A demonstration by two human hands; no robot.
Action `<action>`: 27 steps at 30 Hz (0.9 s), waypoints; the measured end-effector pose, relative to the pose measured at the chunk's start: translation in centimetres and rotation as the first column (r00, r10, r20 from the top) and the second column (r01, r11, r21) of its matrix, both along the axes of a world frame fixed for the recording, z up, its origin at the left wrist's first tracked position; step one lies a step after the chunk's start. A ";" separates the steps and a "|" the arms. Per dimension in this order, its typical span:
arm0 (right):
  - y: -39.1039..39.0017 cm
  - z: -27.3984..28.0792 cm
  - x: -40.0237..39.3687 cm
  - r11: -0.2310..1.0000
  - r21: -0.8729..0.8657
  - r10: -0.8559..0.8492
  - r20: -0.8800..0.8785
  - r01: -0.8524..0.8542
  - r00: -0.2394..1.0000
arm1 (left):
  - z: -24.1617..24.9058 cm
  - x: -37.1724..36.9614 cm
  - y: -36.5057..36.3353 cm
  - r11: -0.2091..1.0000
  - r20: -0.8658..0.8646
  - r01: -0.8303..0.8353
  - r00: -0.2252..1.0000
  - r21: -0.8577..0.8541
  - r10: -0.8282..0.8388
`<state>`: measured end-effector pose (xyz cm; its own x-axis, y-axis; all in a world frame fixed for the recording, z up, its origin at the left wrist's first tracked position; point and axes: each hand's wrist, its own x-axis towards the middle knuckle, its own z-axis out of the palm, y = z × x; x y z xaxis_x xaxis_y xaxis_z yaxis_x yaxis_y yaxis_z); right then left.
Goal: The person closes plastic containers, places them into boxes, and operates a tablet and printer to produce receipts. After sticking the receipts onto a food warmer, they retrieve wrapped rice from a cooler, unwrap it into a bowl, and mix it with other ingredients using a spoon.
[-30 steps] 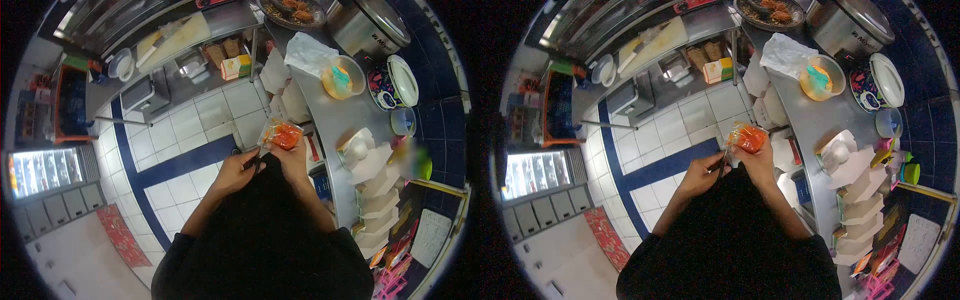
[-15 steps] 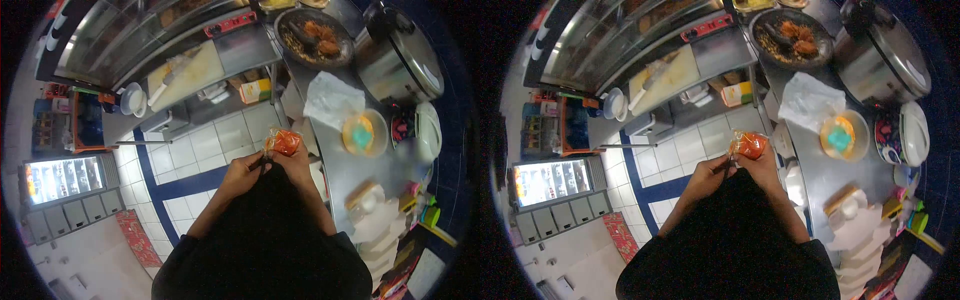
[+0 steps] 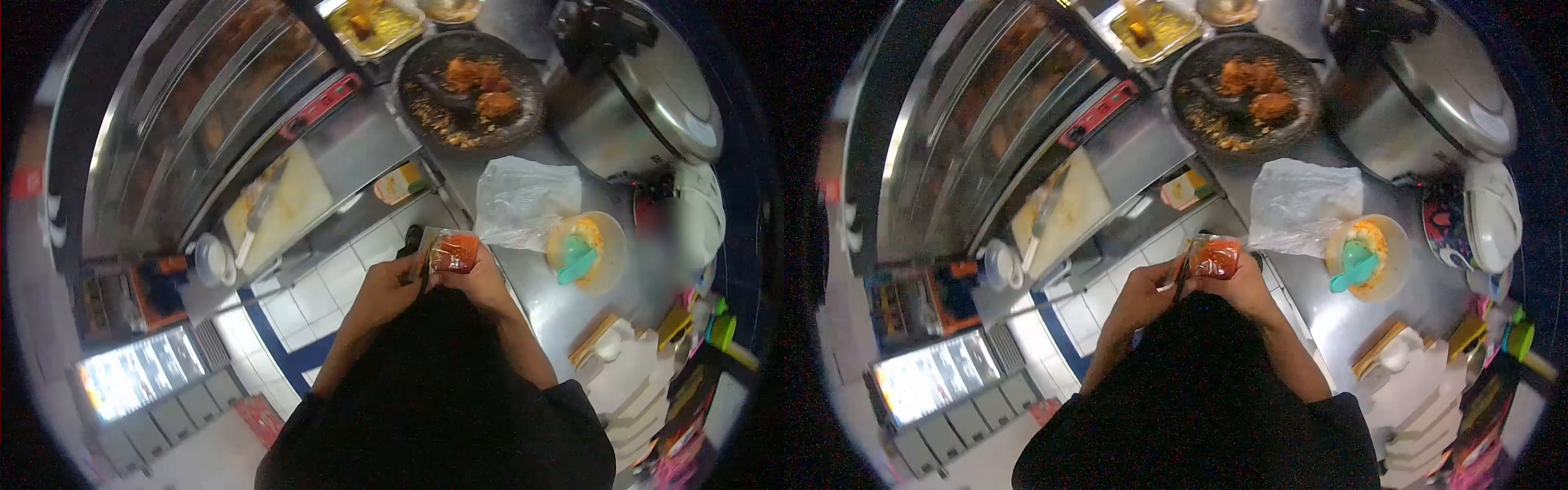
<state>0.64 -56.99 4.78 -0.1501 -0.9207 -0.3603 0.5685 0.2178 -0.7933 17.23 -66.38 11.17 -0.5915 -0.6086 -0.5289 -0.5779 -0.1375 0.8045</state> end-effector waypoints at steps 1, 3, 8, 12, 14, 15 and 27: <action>-0.1 0.1 -0.4 0.999 0.003 -0.047 -0.010 0.047 0.999 | 0.4 -0.4 -1.1 0.990 0.031 0.132 0.991 -0.048 -0.131; -0.1 0.1 -0.9 0.946 0.025 -0.323 0.149 0.323 0.934 | 1.3 -1.5 -3.8 0.947 0.053 0.307 0.951 -0.091 -0.304; 1.5 2.3 -2.9 0.610 0.110 -0.750 0.401 0.785 0.527 | -0.8 -4.9 -12.0 0.817 0.094 0.407 0.909 -0.409 -0.406; 2.6 4.5 -3.0 0.349 0.212 -0.855 0.471 0.913 0.217 | -5.0 -12.1 -20.3 0.586 0.086 0.315 0.919 -0.747 -0.385; 3.2 4.1 -2.0 0.284 0.217 -0.849 0.510 0.934 0.139 | -6.2 -16.0 -24.8 0.432 0.123 0.271 0.932 -0.860 -0.340; 3.3 3.7 -1.6 0.259 0.217 -0.853 0.509 0.941 0.118 | -6.0 -18.2 -26.8 0.368 0.236 0.327 0.933 -0.871 -0.272; 10.2 4.3 1.3 -0.330 0.195 -0.912 0.188 0.924 -0.365 | 0.5 -26.6 -18.2 0.257 0.190 0.402 0.789 -0.879 -0.585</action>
